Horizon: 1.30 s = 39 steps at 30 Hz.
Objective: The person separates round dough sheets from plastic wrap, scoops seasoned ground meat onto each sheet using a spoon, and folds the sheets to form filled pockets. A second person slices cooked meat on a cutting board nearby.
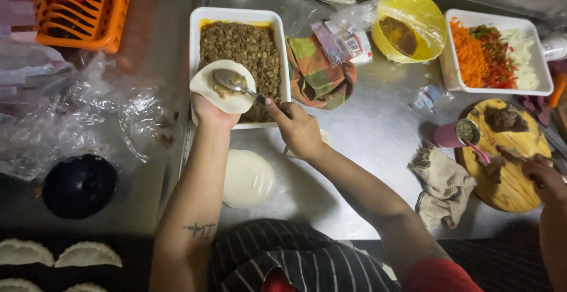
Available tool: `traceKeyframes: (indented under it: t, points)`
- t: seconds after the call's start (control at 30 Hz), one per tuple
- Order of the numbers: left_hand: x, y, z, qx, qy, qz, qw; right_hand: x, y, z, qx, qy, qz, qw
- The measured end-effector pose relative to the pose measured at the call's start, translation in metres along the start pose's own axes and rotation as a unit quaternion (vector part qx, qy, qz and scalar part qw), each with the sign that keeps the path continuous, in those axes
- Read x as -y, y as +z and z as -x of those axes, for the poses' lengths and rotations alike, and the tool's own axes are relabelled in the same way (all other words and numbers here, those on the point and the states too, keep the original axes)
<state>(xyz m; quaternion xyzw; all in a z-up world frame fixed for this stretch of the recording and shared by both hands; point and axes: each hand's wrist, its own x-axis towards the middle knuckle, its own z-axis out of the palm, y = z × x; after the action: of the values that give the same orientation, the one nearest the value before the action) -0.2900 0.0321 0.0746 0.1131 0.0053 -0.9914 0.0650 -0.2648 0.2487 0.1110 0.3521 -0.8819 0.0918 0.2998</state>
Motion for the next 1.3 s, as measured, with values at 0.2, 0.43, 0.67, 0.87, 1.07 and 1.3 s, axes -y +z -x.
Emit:
traceKeyframes:
  t: [0.2, 0.43, 0.67, 0.87, 1.07, 1.3]
  points:
    - [0.004, 0.001, 0.001, 0.004, 0.001, 0.019, 1.0, 0.0, 0.016, 0.013, 0.033, 0.072, -0.168, 0.983]
    - [-0.004, -0.041, 0.008, 0.01, -0.015, 0.016, 1.0, -0.028, 0.021, 0.012, 0.057, 0.101, -0.086, 0.989]
    - [0.021, 0.035, 0.085, -0.006, -0.061, 0.037, 0.997, 0.007, -0.018, 0.003, 0.014, -0.032, -0.219, 0.975]
    - [0.029, -0.005, 0.078, -0.033, -0.06, 0.018, 0.998, 0.022, -0.027, 0.003, -0.091, -0.018, -0.364, 0.927]
    - [0.02, 0.058, 0.119, -0.121, -0.005, -0.047, 0.991, 0.036, -0.042, 0.005, -0.098, 0.047, -0.408, 0.907]
    - [0.029, 0.065, 0.128, -0.094, 0.009, -0.049, 0.994, 0.055, -0.04, 0.001, -0.139, 0.095, -0.433, 0.886]
